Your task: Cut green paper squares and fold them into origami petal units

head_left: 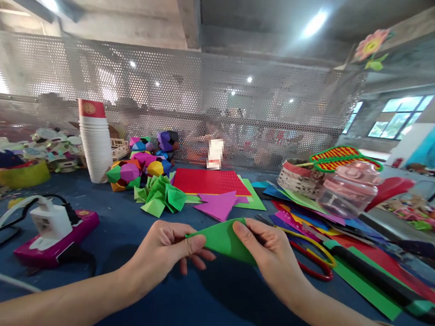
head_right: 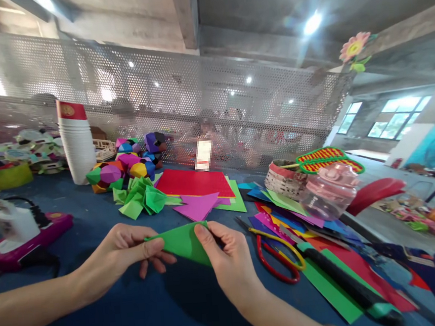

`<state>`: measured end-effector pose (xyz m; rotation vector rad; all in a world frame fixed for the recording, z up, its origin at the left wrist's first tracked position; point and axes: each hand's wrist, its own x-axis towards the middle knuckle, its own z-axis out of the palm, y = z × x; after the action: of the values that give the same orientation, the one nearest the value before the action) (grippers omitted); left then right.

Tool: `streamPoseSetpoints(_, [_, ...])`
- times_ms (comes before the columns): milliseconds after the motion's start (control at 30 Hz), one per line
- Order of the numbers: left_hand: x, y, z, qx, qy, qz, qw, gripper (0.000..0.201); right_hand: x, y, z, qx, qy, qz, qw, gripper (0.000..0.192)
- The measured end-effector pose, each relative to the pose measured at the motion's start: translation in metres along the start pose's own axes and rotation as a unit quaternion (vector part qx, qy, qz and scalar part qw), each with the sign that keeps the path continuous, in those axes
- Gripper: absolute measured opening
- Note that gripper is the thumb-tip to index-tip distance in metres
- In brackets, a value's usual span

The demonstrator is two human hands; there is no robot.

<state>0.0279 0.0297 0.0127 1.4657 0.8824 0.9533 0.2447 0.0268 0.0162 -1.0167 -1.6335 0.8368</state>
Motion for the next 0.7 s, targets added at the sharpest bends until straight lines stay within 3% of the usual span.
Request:
streamPoseSetpoints(267, [-0.001, 0.0, -0.003, 0.014, -0.008, -0.014, 1.0, 0.05, -0.001, 0.005, -0.001, 0.02, -0.011, 0.038, 0.999, 0.053])
streamPoseSetpoints(467, [-0.005, -0.004, -0.007, 0.131, 0.004, 0.029, 0.991, 0.061, -0.002, 0.008, -0.001, 0.022, -0.025, 0.054, 0.998, 0.053])
streamPoseSetpoints(600, [-0.004, -0.006, -0.011, 0.201, -0.038, 0.063, 0.977, 0.064, 0.001, 0.007, -0.004, -0.001, -0.033, 0.062, 0.998, 0.054])
streamPoseSetpoints(700, [-0.004, -0.005, -0.013, 0.194, -0.057, 0.027, 0.979, 0.068, 0.002, 0.007, -0.005, -0.012, -0.043, 0.075, 0.996, 0.055])
